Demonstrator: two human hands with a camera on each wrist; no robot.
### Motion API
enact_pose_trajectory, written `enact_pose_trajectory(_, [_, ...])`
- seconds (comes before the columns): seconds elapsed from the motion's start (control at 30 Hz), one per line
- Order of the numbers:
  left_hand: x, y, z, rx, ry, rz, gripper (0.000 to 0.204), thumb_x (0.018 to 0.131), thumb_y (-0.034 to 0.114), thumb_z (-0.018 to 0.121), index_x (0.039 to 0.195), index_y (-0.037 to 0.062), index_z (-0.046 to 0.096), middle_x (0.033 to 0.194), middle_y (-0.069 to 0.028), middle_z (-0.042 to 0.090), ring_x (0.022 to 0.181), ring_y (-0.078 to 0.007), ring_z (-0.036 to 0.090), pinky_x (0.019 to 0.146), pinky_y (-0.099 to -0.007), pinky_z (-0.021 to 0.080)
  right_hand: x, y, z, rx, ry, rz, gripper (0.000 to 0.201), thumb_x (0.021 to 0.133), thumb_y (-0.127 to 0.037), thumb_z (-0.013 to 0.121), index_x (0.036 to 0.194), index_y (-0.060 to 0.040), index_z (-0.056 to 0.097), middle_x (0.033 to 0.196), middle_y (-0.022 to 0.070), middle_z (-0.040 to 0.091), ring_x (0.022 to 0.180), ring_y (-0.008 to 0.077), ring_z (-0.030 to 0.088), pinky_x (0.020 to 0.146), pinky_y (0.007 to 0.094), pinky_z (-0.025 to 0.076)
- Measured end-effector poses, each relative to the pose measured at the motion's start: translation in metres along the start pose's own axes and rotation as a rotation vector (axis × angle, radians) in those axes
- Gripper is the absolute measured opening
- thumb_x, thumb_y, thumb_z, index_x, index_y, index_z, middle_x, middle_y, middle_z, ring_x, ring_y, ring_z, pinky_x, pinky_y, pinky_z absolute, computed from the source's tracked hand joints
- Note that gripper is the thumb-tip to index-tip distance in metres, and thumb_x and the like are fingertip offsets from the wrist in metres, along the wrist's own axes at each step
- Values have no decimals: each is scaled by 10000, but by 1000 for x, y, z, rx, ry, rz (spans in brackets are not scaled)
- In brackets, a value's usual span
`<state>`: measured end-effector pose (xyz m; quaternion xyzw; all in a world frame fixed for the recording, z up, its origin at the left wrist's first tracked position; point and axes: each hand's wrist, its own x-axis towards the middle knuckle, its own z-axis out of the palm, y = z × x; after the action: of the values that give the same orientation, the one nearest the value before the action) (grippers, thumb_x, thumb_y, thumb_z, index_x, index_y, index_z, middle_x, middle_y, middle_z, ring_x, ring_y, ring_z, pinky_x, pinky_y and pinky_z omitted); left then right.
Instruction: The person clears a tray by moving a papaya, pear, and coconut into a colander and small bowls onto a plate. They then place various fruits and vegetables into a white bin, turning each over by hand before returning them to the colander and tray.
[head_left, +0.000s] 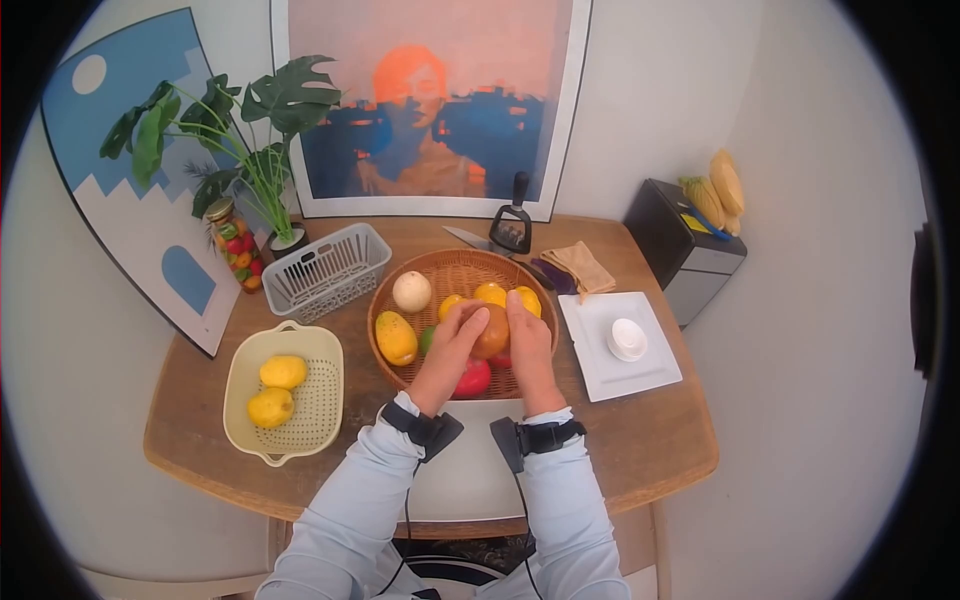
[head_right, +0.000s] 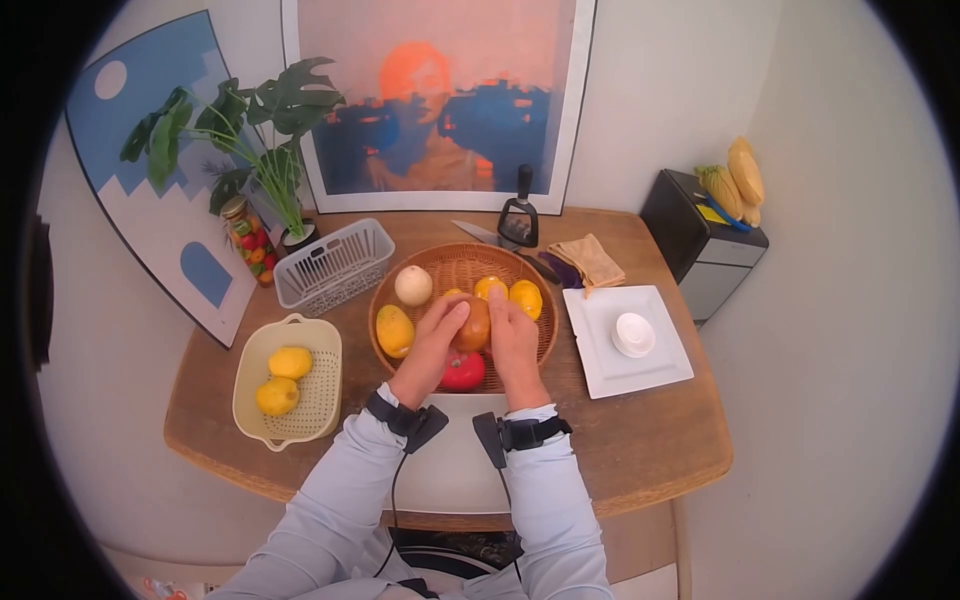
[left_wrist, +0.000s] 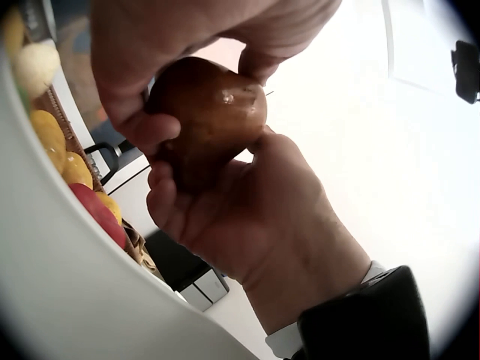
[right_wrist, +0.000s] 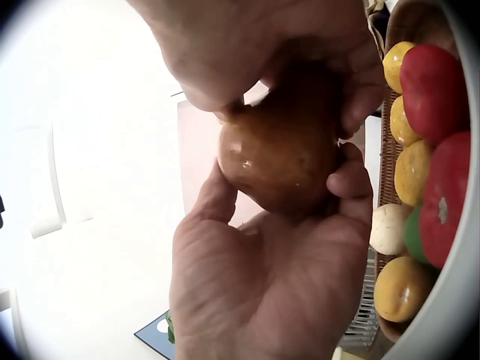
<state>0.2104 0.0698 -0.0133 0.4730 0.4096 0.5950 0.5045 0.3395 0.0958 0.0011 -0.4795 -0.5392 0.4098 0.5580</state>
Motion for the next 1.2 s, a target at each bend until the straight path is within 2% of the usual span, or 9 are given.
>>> enact_pose_trajectory(0.1, [0,2,1,-100,77,-5,395,1028,355,538,1248,27,544,1091,-71,619,968,-125,600,695,-241,504,-1,-11,-3,67,-72,136,478,986,-421,597,962,51,667,834,108,662,729,161,608,669,305,501])
enact_pose_trajectory(0.23, [2,3,-3,-275,34,-91,370,1026,337,548,1238,34,558,1121,-68,611,1051,-146,592,794,-294,533,1,5,1,11,-64,-122,463,942,-412,665,1005,46,657,851,117,660,755,177,623,703,313,505])
enact_pose_trajectory(0.43, [11,-13,-5,150,-6,312,383,1046,331,507,1278,30,563,1148,-69,618,988,-154,629,753,-301,556,-1,8,4,-64,-68,-170,510,899,-425,707,1029,65,648,870,157,674,806,211,642,749,328,505])
enact_pose_trajectory(0.53, [-1,2,3,-106,28,-116,384,1059,334,474,1282,37,570,1079,-55,627,837,-126,630,649,-250,535,-2,7,7,-45,-26,-187,505,909,-421,688,1014,71,651,865,166,677,810,211,643,747,329,501])
enact_pose_trajectory(0.77, [2,-5,3,-7,-31,89,409,1065,394,437,1242,47,564,931,-29,612,616,-73,516,481,-213,409,5,11,1,92,88,-84,403,998,-319,567,873,52,659,771,155,654,719,203,609,677,357,472])
enact_pose_trajectory(0.93, [-4,2,1,-76,-27,-64,356,1059,375,442,1210,68,543,921,-19,603,598,-60,488,461,-197,369,0,9,6,-131,47,-255,443,1013,-363,545,879,41,670,704,160,615,661,209,585,653,367,462])
enact_pose_trajectory(1.03, [-7,17,7,52,67,-94,323,1038,336,476,1193,59,534,974,-35,575,713,-83,531,548,-219,439,-2,8,5,-153,-42,-163,447,1000,-386,569,916,37,686,695,154,614,660,212,596,647,366,466])
enact_pose_trajectory(1.07, [2,4,7,146,108,193,281,1010,298,508,1180,74,509,1033,-56,533,876,-121,546,685,-250,484,0,11,2,-152,-82,-94,442,993,-390,580,935,33,692,696,141,622,667,210,604,648,361,470])
enact_pose_trajectory(1.2, [1,-1,4,28,74,145,280,1001,236,540,1209,67,460,998,-64,520,886,-124,499,783,-264,422,-8,-22,-8,-30,-257,163,419,946,-362,657,1089,32,681,817,44,654,603,110,550,514,226,436])
